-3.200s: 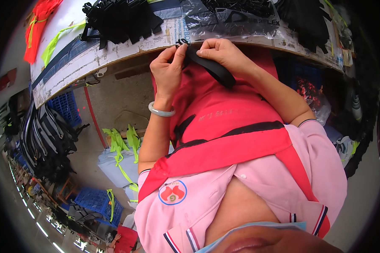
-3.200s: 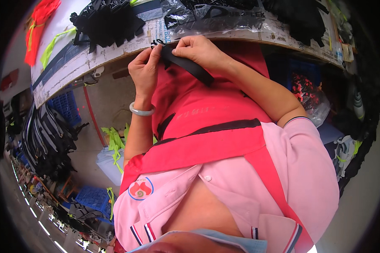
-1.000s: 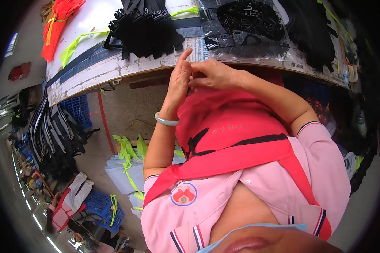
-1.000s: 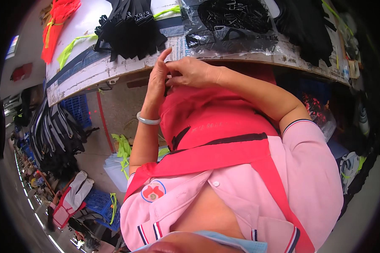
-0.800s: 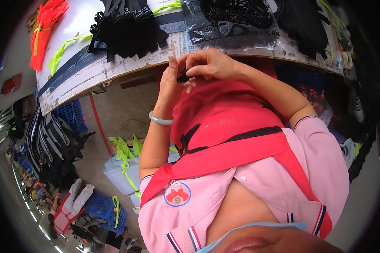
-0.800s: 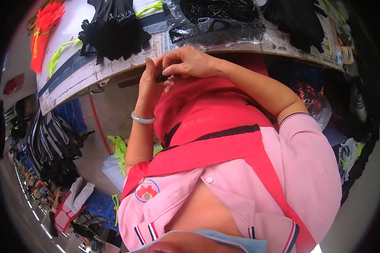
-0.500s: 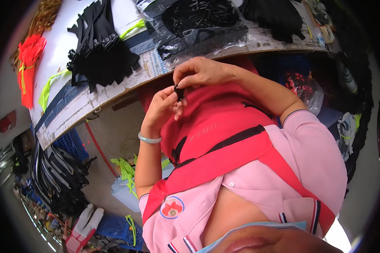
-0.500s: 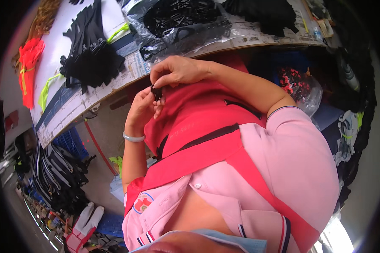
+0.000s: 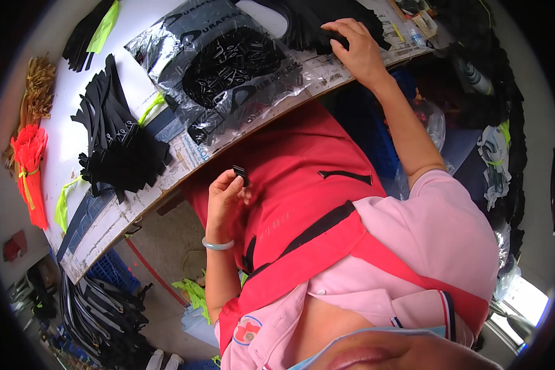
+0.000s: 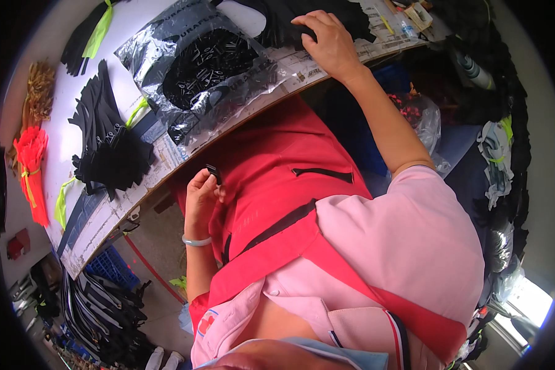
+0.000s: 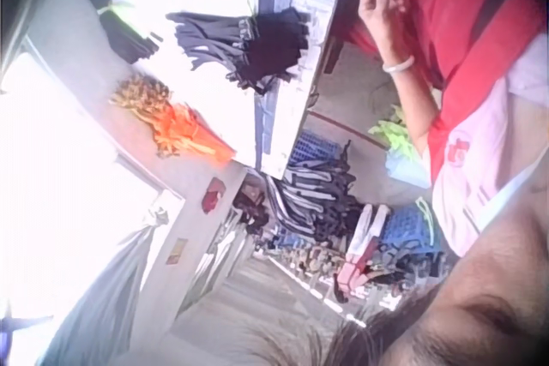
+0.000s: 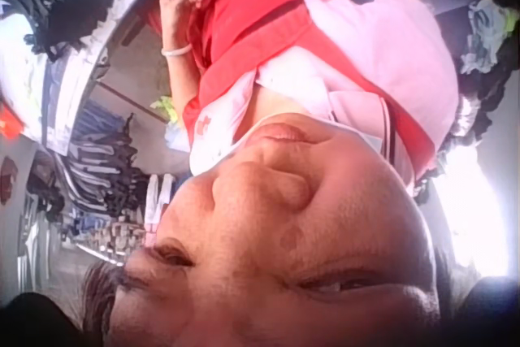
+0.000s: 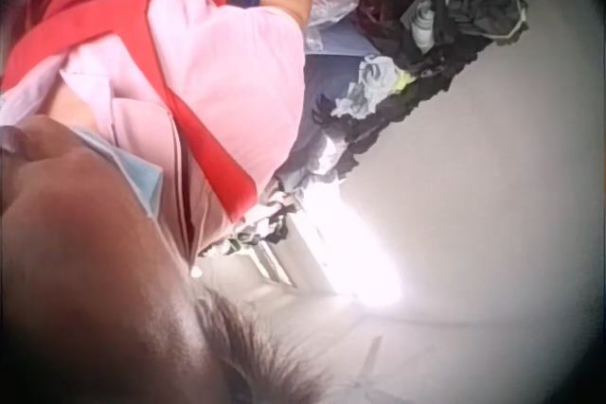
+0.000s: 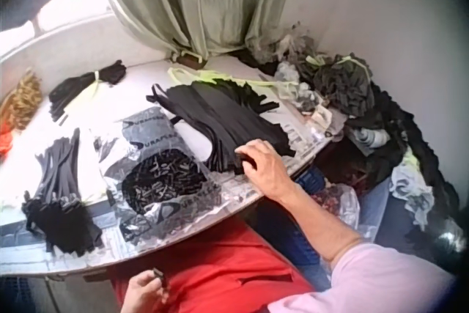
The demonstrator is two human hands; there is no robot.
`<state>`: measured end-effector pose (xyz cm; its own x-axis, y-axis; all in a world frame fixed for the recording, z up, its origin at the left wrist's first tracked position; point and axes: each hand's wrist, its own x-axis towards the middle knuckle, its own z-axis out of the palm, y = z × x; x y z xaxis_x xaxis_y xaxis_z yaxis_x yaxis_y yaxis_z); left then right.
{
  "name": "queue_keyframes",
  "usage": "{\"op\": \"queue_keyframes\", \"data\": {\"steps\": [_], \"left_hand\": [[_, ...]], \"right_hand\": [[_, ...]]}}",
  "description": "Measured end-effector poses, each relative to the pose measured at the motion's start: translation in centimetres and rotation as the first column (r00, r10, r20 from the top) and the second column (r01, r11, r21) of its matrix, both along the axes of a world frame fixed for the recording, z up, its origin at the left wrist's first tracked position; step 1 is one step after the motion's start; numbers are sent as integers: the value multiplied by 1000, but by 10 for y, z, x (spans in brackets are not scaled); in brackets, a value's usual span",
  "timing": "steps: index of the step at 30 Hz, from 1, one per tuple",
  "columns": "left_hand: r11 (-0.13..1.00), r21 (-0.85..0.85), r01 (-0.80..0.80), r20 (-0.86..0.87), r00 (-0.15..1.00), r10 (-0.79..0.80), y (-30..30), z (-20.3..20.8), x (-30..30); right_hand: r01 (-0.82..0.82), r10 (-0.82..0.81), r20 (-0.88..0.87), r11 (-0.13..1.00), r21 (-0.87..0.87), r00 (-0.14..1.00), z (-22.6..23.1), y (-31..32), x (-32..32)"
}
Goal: Thread plastic buckles onto black webbing straps at a manufacturing workbench.
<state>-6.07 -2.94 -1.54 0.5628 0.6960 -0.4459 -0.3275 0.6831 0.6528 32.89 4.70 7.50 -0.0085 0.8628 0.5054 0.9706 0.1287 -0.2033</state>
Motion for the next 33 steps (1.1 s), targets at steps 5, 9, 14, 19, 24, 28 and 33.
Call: {"op": "queue_keyframes", "data": {"steps": [5,9,14,19,24,28,33], "left_hand": [[1000,17,-6,13,1000,6,-3,4,9],[998,42,-51,-10,999,52,2,-1,13],[984,7,-178,161,971,174,26,28,44],[984,96,-151,204,970,129,40,15,49],[954,287,-83,-243,957,156,14,16,15],[878,478,29,-263,958,112,-5,-5,9],[836,548,6,-494,809,319,-43,9,-59]], "right_hand": [[25,-32,81,995,94,996,-25,19,32],[-133,139,10,922,364,990,3,10,-6],[-582,609,-131,789,195,782,-15,-39,-102],[-638,648,-393,750,177,652,-46,-57,-144],[-669,-329,-918,633,-389,221,-54,-70,-169],[-713,-433,-857,504,-487,279,-64,-59,-179],[-698,9,-988,709,-104,157,-55,43,-124]]}}
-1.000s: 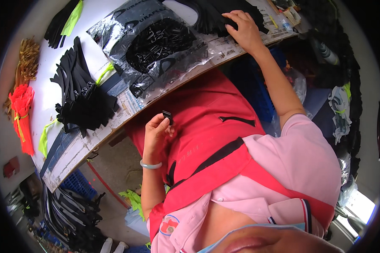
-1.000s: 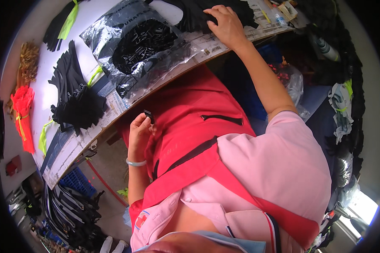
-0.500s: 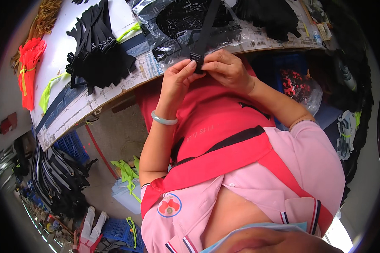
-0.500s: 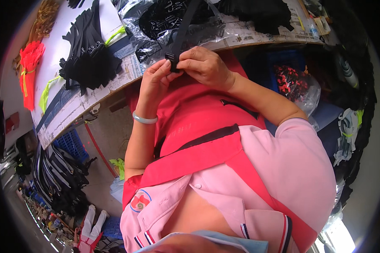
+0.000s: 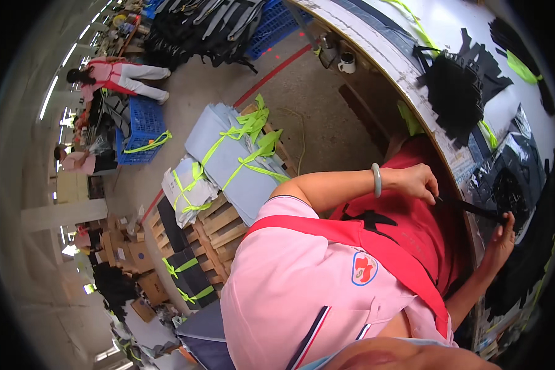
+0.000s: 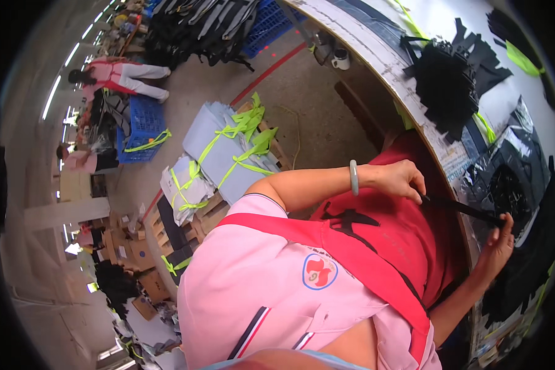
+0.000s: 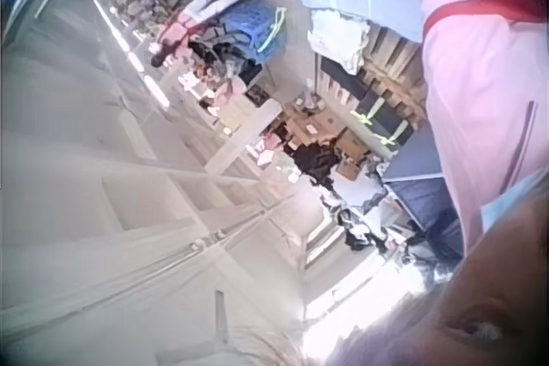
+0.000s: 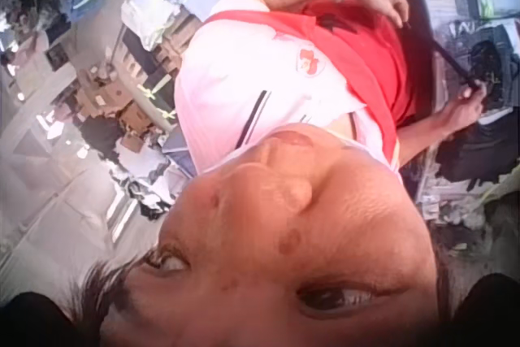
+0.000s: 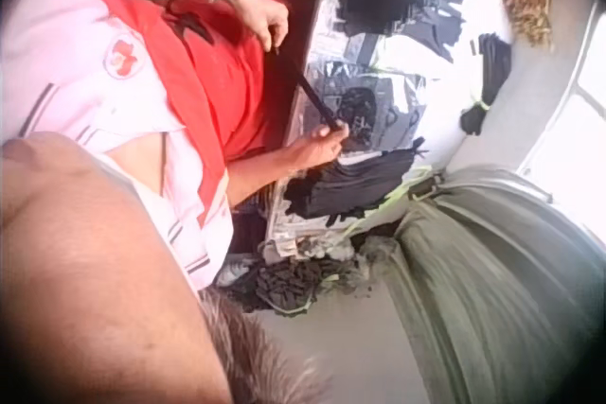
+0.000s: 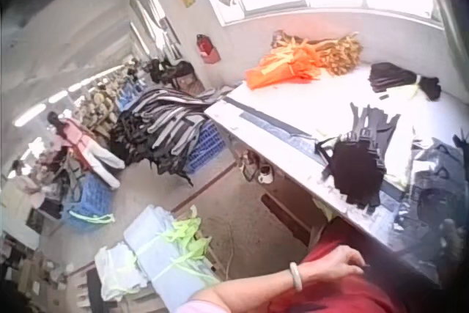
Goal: Thread plastic buckles onto black webbing straps at a manufacturing workbench.
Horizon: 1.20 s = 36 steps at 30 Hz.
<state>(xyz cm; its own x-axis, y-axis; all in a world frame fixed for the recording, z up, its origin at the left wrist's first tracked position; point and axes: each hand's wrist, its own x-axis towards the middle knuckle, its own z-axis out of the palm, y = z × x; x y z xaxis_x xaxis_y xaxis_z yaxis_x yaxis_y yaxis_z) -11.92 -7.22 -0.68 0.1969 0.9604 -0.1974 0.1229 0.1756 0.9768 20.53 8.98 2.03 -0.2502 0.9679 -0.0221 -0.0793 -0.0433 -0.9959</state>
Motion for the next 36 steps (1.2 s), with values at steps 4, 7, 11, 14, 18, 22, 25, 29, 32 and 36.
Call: {"op": "queue_keyframes", "data": {"steps": [4,7,11,14,18,22,25,29,32,36], "left_hand": [[990,93,-107,-168,978,122,-25,-19,-36],[982,99,-162,-201,963,180,-38,-35,-47],[689,644,-332,-295,723,625,-34,-29,-56],[751,222,-622,152,783,603,-26,-4,-49],[781,81,-620,319,758,569,-21,25,-28],[765,138,-629,383,746,545,-18,22,-20],[761,152,-631,347,755,556,-18,17,-20],[738,85,-670,387,704,595,-20,20,-13],[768,118,-630,343,752,564,-16,17,-8],[779,95,-620,307,762,570,-11,15,-1]], "right_hand": [[33,-46,-255,998,-55,966,54,80,32],[-103,99,30,972,211,995,52,102,15],[-343,343,44,939,-2,938,63,47,-75],[-506,521,183,854,-125,834,43,-23,-144],[-670,693,235,721,-180,682,40,-84,-182],[-571,612,187,787,-234,768,36,-88,-187],[-502,564,163,808,-308,809,43,-90,-190],[-557,612,44,745,-367,790,40,-92,-190],[-503,543,-2,776,-381,839,26,-93,-181],[-411,410,-82,839,-358,908,19,-97,-178]]}}
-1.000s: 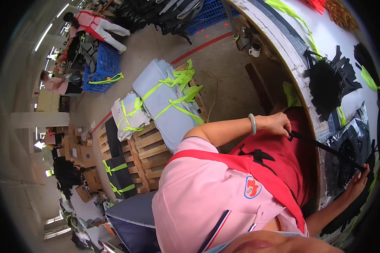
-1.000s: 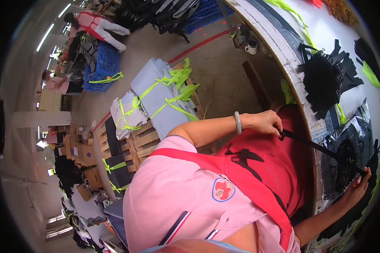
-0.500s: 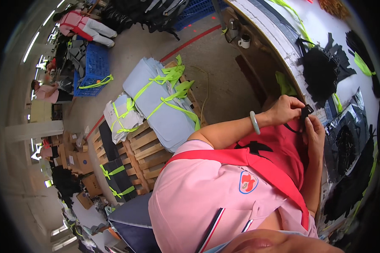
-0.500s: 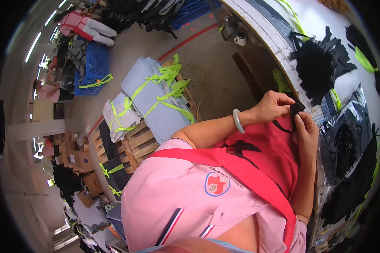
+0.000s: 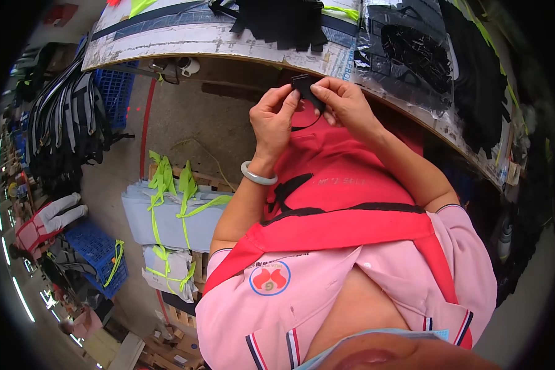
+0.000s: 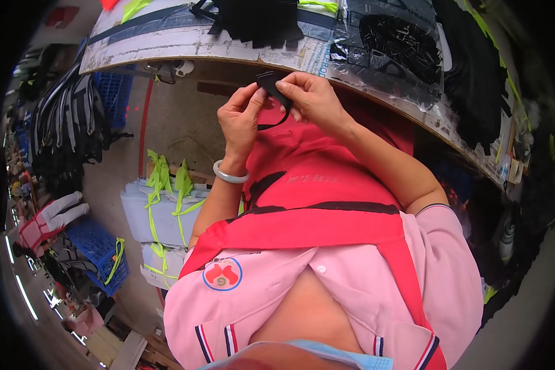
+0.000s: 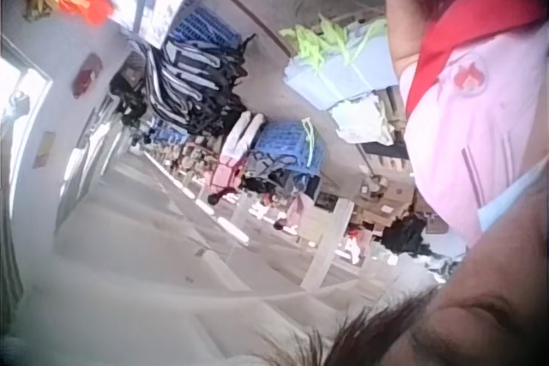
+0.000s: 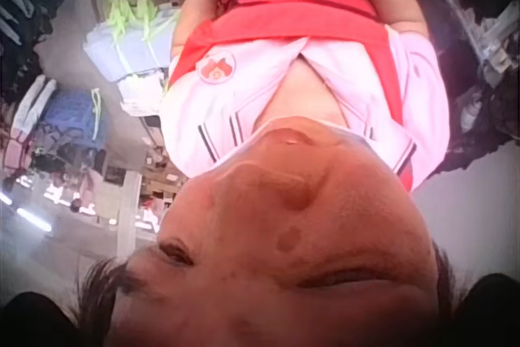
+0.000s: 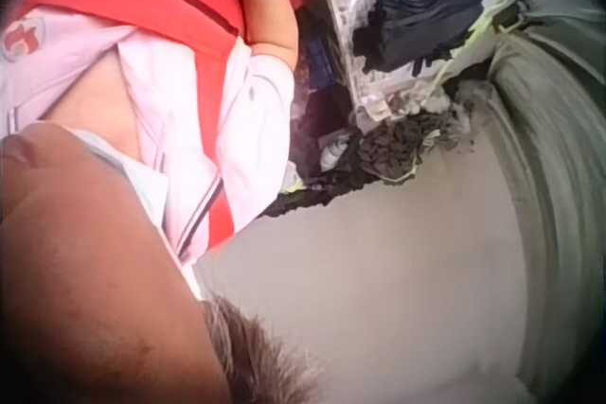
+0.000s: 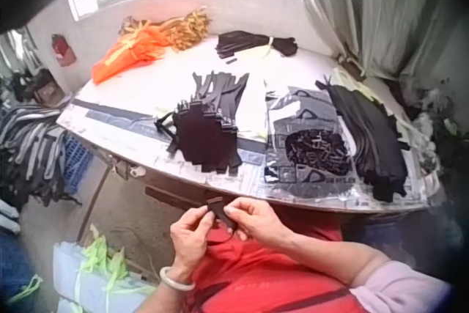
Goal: Thread plastic buckles onto black webbing straps at a manufacturing workbench.
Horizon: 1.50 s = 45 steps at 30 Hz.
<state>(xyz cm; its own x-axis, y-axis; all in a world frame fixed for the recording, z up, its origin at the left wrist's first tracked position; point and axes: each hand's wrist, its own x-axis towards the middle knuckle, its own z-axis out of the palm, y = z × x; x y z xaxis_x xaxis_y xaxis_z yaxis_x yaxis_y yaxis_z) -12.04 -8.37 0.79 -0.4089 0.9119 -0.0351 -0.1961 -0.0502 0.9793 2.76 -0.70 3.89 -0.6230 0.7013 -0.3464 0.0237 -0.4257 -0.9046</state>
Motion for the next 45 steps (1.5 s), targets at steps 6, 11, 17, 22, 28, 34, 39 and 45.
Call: {"op": "queue_keyframes", "data": {"steps": [6,11,17,22,28,34,39,45], "left_hand": [[978,166,-126,-260,951,166,4,0,3],[974,222,-36,-466,874,138,-5,-2,4],[992,-121,36,176,984,-14,-6,-8,-9],[985,-115,132,255,962,-99,3,-23,-23],[983,-185,5,-60,998,-16,-2,-5,-35],[990,-142,11,49,999,-4,3,-14,-21],[998,-68,7,13,1000,-6,7,-2,-13],[1000,-2,-6,-278,961,5,11,3,-8]], "right_hand": [[63,-71,-150,996,-56,986,-9,-11,-4],[141,-150,-186,988,-60,971,-6,-8,-9],[53,-59,-197,998,-34,979,-10,-5,-2],[95,-42,-108,831,548,993,-20,2,-2],[453,-102,-667,808,378,738,97,62,58],[-1,-32,170,982,189,985,55,30,24],[-91,95,177,995,-29,980,10,0,17],[-13,14,72,1000,-18,997,1,1,5]]}}
